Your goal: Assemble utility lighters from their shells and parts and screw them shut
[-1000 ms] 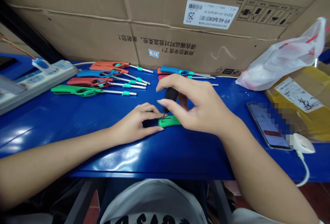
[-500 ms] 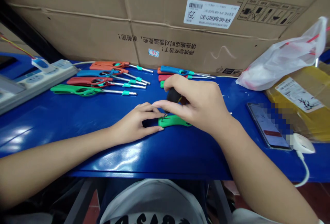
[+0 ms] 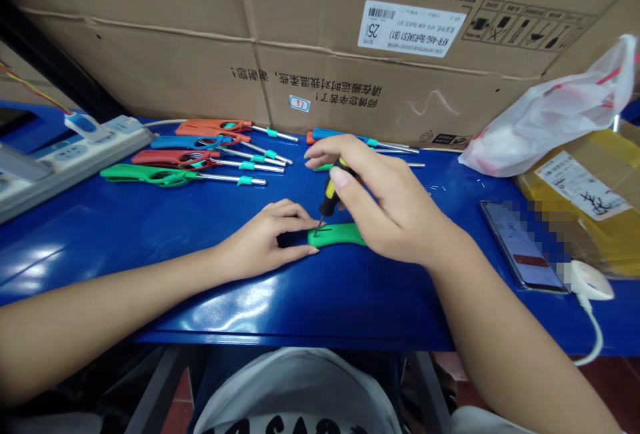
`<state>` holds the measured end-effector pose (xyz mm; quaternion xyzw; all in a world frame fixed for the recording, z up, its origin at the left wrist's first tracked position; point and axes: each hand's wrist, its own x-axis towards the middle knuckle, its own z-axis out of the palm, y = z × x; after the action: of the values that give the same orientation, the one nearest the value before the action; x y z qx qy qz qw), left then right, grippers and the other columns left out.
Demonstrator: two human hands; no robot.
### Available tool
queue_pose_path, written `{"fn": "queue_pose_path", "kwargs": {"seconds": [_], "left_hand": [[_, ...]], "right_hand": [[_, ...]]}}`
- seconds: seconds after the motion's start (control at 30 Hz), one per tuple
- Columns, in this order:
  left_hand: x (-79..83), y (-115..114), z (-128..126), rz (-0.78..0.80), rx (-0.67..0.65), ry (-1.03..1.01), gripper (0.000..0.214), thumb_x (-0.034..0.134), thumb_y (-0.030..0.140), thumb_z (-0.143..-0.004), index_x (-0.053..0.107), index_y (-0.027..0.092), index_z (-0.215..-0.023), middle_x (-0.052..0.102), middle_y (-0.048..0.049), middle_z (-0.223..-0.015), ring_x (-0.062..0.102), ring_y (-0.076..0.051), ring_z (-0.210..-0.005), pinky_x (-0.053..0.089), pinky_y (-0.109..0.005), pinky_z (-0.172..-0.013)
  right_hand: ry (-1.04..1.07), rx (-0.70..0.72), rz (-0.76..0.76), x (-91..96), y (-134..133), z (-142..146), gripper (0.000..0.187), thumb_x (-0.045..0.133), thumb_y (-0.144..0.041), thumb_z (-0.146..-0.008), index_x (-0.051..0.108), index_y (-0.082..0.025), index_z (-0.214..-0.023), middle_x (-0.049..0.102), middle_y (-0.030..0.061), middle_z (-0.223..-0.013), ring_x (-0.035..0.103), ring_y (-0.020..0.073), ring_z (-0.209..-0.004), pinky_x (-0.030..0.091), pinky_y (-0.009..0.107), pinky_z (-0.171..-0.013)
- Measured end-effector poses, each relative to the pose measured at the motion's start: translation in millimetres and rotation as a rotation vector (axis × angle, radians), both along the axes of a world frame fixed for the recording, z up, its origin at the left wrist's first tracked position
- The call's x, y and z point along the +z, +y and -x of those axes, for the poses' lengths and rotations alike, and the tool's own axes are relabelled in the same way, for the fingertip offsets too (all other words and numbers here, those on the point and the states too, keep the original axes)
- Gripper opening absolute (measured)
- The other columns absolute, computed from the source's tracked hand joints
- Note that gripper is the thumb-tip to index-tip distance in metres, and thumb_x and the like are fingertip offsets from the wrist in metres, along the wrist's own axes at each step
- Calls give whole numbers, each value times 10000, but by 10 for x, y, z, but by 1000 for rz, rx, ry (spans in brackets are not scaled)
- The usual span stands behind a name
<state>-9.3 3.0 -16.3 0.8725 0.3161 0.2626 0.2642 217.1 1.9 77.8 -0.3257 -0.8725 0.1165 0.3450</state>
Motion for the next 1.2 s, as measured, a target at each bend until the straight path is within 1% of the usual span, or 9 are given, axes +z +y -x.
{"fn": "queue_pose_path", "kwargs": {"seconds": [0.1, 0.3, 0.43, 0.5, 0.7, 0.83, 0.9, 1.07, 1.2], "left_hand": [[-3, 4, 3, 3, -2, -3, 349, 757, 320, -907, 719, 212, -1236, 707, -63, -1109, 617, -236, -1072, 445, -426, -980], [1, 0, 1, 4, 8, 11, 346, 758, 325, -905, 714, 229, -1234, 706, -59, -1128, 617, -240, -1093, 442, -431, -995], [6, -3, -2, 3, 5, 6, 345, 754, 330, -908, 716, 229, -1236, 707, -60, -1114, 620, -235, -1078, 448, -420, -989], [-2, -3, -1, 2, 1, 3, 347, 753, 333, -909, 714, 233, -1239, 709, -58, -1112, 621, -235, -1076, 450, -416, -986], [-32, -7, 8, -23, 11, 3, 344, 760, 331, -902, 712, 244, -1231, 708, -53, -1165, 617, -247, -1126, 432, -435, -1015], [-3, -12, 4, -2, 1, 13, 345, 747, 332, -914, 713, 227, -1241, 706, -60, -1120, 616, -238, -1088, 443, -425, -994], [10, -14, 1, 5, -1, 14, 347, 745, 330, -915, 713, 225, -1244, 706, -61, -1115, 615, -237, -1081, 441, -427, -990], [6, -12, 4, 7, 9, 21, 339, 750, 329, -910, 712, 242, -1235, 705, -57, -1131, 614, -244, -1105, 435, -435, -1004], [2, -9, 10, 2, 3, 13, 340, 748, 334, -913, 715, 235, -1236, 703, -61, -1121, 614, -239, -1090, 442, -428, -995]], "right_hand": [[52, 104, 121, -2, 16, -33, 288, 498, -354, -1035, 627, -257, -1273, 754, 48, -1096, 742, 186, -846, 587, 294, -700], [-6, -136, -262, -38, 25, -19, 229, 750, -453, -884, 698, -248, -971, 777, 11, -910, 714, 187, -710, 546, 297, -645], [-24, 11, -20, 34, -10, -29, 310, 489, -421, -1036, 670, -259, -1229, 745, 64, -1183, 744, 228, -936, 586, 342, -809], [7, 80, 47, 33, -16, -24, 317, 498, -376, -1034, 635, -260, -1295, 745, 62, -1158, 743, 215, -924, 590, 336, -812], [35, -109, -281, -63, -5, 63, 228, 752, -438, -879, 689, -223, -920, 774, 23, -901, 700, 175, -686, 534, 285, -608], [-21, 32, -78, 24, -25, 27, 298, 501, -387, -1025, 677, -261, -1230, 753, 68, -1185, 727, 242, -1043, 584, 365, -863], [-13, 106, 13, 48, -20, -5, 335, 478, -344, -1033, 635, -276, -1321, 759, 57, -1152, 735, 229, -1028, 589, 363, -878], [-2, -99, -294, -53, 30, -12, 177, 705, -424, -911, 737, -258, -962, 764, -2, -790, 732, 190, -686, 559, 282, -632], [-54, -30, -151, -36, 12, -26, 294, 525, -378, -1015, 670, -261, -1242, 776, 44, -1083, 750, 198, -825, 585, 304, -727]]}}
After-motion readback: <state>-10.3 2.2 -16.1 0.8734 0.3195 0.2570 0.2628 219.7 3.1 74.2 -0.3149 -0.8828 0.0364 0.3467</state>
